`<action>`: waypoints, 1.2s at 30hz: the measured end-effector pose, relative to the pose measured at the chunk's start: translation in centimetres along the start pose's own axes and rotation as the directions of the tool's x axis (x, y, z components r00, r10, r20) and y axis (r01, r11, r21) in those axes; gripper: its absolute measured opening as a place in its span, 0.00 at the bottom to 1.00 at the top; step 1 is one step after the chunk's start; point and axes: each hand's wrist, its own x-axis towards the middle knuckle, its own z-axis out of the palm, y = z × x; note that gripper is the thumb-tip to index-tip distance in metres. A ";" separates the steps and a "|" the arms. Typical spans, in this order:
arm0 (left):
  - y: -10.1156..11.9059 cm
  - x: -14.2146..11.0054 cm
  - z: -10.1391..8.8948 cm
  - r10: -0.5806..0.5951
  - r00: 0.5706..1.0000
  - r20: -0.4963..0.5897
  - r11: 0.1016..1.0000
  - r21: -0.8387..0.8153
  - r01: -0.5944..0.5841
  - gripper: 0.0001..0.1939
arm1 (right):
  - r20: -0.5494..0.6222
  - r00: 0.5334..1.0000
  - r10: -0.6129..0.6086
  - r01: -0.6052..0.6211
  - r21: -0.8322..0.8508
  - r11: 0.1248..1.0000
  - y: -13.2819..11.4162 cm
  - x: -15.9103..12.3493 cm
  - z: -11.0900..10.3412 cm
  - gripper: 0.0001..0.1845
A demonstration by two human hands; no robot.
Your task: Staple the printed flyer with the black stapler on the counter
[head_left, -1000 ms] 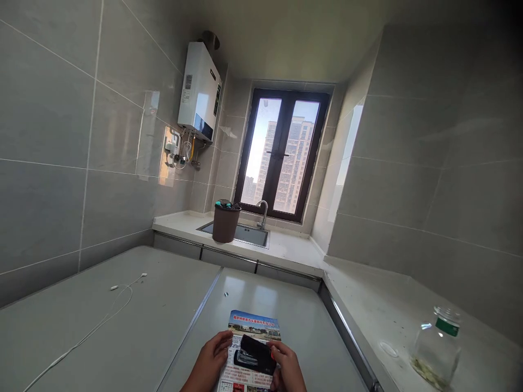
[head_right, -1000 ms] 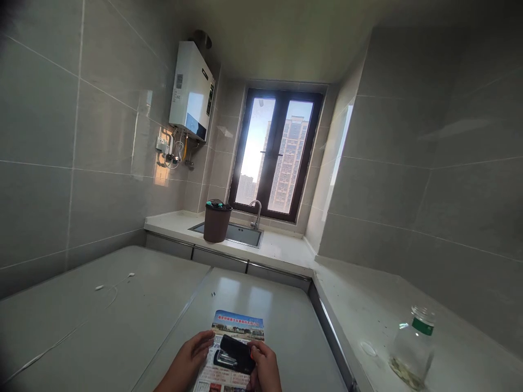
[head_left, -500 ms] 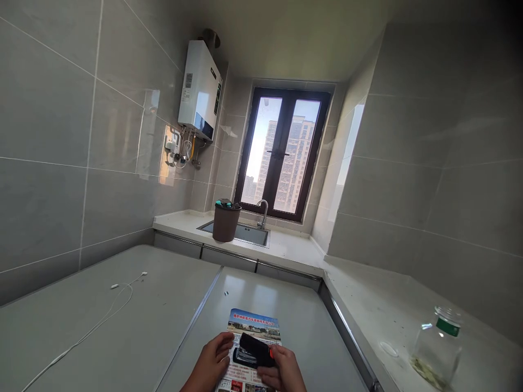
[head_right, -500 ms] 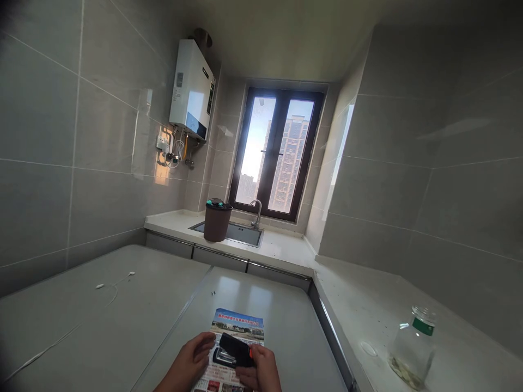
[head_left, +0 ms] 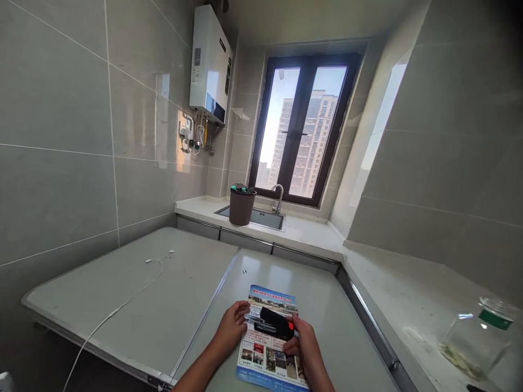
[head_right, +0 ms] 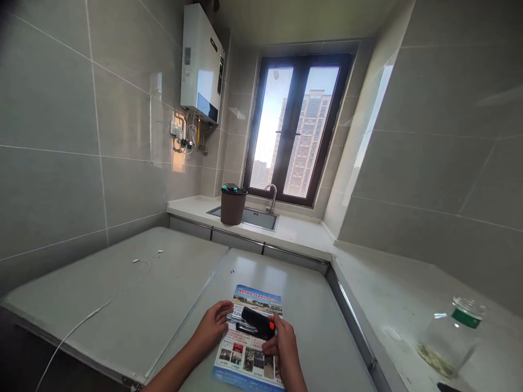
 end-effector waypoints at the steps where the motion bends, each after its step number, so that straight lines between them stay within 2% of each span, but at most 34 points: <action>1: 0.1 0.0 0.0 -0.007 1.000 -0.011 1.000 -0.011 0.007 0.30 | -0.006 0.997 -0.081 0.080 -0.083 0.993 -0.1 0.0 -0.1 0.38; 4: 0.5 -0.1 -0.1 -0.023 0.999 -0.044 0.999 -0.040 0.021 0.29 | 0.002 0.940 -0.342 0.322 -0.345 0.882 -0.4 -0.2 -0.2 0.27; 6: 0.7 -0.1 -0.3 -0.034 0.997 -0.062 0.998 -0.058 0.030 0.29 | 0.025 0.901 -0.432 0.393 -0.466 0.793 -0.7 -0.5 -0.2 0.23; 8: 1.0 -0.2 -0.4 -0.049 0.996 -0.068 0.995 -0.086 0.043 0.29 | 0.084 0.856 -0.509 0.471 -0.533 0.703 -0.8 -0.8 0.0 0.23; 12: 1.9 -0.5 -0.5 -0.118 0.992 -0.049 0.957 -0.271 0.100 0.23 | 0.195 0.696 -0.691 0.650 -0.580 0.491 -0.6 -1.4 0.4 0.13; 13: 2.1 -0.5 -0.5 -0.136 0.990 -0.031 0.930 -0.348 0.117 0.21 | 0.200 0.648 -0.735 0.683 -0.580 0.444 -0.5 -1.5 0.5 0.11; 15: 2.6 -0.6 -0.6 -0.174 0.985 0.020 0.856 -0.491 0.161 0.16 | 0.209 0.523 -0.826 0.753 -0.566 0.334 0.0 -1.7 0.8 0.13; 17: 2.9 -0.5 -0.6 -0.222 0.973 0.064 0.779 -0.588 0.217 0.14 | 0.254 0.373 -0.892 0.813 -0.552 0.183 0.2 -2.0 1.1 0.17; 20: 3.2 -0.5 -0.6 -0.286 0.953 0.096 0.713 -0.644 0.279 0.13 | 0.361 0.149 -0.921 0.849 -0.524 -0.067 0.0 -2.8 1.8 0.21; 22: 3.3 -0.4 -0.6 -0.289 0.950 0.116 0.697 -0.655 0.292 0.15 | 0.405 0.040 -0.913 0.837 -0.513 -0.191 -0.5 -3.4 2.3 0.20; 24: 3.2 -0.4 -0.6 -0.292 0.950 0.113 0.685 -0.668 0.290 0.16 | 0.436 -0.027 -0.899 0.808 -0.520 -0.277 -1.0 -3.9 2.8 0.17; 28: 2.7 -0.2 -0.9 -0.291 0.951 0.104 0.667 -0.690 0.280 0.17 | 0.507 -0.110 -0.855 0.744 -0.528 -0.409 -1.1 -4.3 3.3 0.14; 31: 2.4 0.0 -1.0 -0.289 0.952 0.106 0.675 -0.683 0.281 0.17 | 0.488 -0.116 -0.865 0.749 -0.529 -0.399 -0.7 -4.0 3.3 0.14; 33: 2.4 0.0 -1.1 -0.300 0.950 0.086 0.685 -0.674 0.277 0.16 | 0.431 -0.084 -0.899 0.776 -0.537 -0.330 -0.4 -3.6 3.0 0.15; 34: 2.4 0.0 -1.1 -0.295 0.951 0.090 0.688 -0.671 0.277 0.17 | 0.398 -0.050 -0.916 0.791 -0.544 -0.279 -0.3 -3.5 2.8 0.17; 36: 2.5 -0.2 -1.2 -0.266 0.957 0.113 0.695 -0.665 0.272 0.18 | 0.318 0.067 -0.946 0.811 -0.570 -0.134 0.0 -3.1 2.3 0.19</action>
